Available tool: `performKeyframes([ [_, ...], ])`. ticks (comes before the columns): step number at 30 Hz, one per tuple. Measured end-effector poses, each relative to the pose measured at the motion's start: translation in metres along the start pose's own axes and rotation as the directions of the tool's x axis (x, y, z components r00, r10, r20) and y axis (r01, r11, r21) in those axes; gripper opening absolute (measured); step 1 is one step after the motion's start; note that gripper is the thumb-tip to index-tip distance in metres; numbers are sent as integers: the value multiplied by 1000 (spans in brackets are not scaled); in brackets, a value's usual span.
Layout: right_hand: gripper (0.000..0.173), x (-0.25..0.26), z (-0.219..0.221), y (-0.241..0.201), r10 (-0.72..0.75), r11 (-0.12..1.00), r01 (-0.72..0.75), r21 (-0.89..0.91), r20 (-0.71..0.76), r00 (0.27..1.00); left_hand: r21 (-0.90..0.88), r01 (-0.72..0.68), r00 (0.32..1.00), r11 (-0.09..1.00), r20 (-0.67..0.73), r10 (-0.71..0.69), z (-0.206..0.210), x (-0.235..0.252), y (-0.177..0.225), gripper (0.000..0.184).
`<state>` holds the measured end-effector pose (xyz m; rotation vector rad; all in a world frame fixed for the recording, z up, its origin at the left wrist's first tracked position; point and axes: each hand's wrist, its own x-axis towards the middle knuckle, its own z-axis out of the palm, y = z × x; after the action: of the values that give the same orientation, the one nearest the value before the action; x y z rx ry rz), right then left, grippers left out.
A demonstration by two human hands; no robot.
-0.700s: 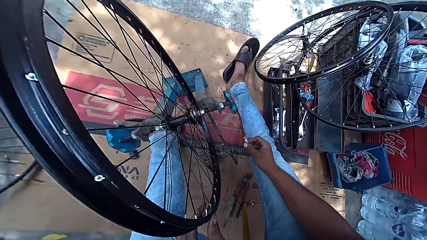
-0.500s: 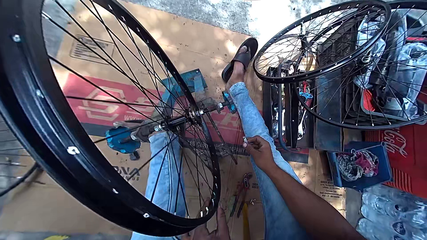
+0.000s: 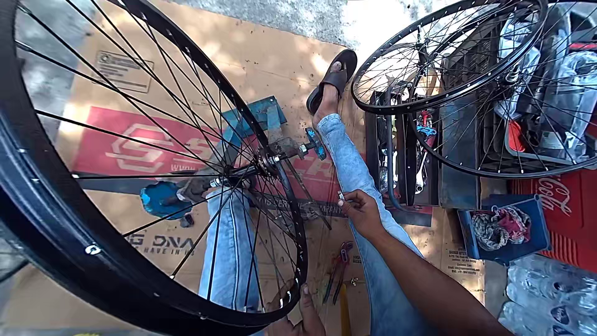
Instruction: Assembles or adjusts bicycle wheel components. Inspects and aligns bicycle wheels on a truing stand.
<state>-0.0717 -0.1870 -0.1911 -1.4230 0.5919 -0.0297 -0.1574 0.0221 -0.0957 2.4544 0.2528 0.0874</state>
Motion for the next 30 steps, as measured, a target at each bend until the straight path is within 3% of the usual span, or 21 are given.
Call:
performKeyframes([
  [3, 18, -1, 0, 0, 5, 1000, -5, -16, 4, 1000, 54, 91, 990, 994, 99, -96, 4, 2, -6, 42],
  [7, 18, 1, 0, 1, 16, 1000, -16, 1, -1, 1000, 74, 223, 953, 972, 194, -234, 4, 10, -3, 100],
  [8, 18, 1, -1, 1, 18, 1000, -18, 5, -5, 1000, 46, 218, 956, 975, 191, -222, 4, 9, -1, 100],
  [11, 17, 0, -1, 1, 21, 1000, -21, 6, -8, 1000, 17, 160, 978, 987, 133, -161, 8, 5, -4, 57],
  [12, 17, 0, 0, 0, 25, 1000, -25, 4, -5, 1000, 15, 158, 979, 987, 131, -159, 9, 6, -5, 50],
  [15, 18, -1, -1, 0, 18, 1000, -18, 9, -8, 1000, 6, 178, 975, 984, 136, -177, 9, 6, -8, 53],
  [18, 19, 1, -1, 2, 10, 1000, -9, 8, -4, 1000, 4, 170, 978, 985, 120, -169, 19, 6, -12, 36],
  [20, 19, 0, -1, 3, 0, 1000, 0, -12, 2, 1000, 22, 219, 967, 975, 129, -220, 35, 6, -24, 40],
  [21, 20, -2, 0, 3, -4, 1000, 4, -22, 5, 1000, 50, 263, 951, 964, 153, -267, 41, 6, -31, 52],
  [23, 18, -4, 2, -1, 1, 1000, -1, -17, -18, 1000, 93, 332, 913, 939, 218, -344, 47, 11, -34, 94],
  [25, 17, 0, 0, -2, 10, 1000, -10, 7, -30, 1000, 32, 393, 900, 919, 192, -391, 47, 12, -23, 119],
  [28, 18, -1, -1, 1, 22, 1000, -21, 8, -13, 1000, -276, 461, 884, 844, 59, -463, 29, 6, 0, 114],
  [30, 17, -2, 2, -3, 26, 1000, -26, -14, -20, 999, -363, 339, 926, 868, -32, -375, 21, -2, 0, 89],
])
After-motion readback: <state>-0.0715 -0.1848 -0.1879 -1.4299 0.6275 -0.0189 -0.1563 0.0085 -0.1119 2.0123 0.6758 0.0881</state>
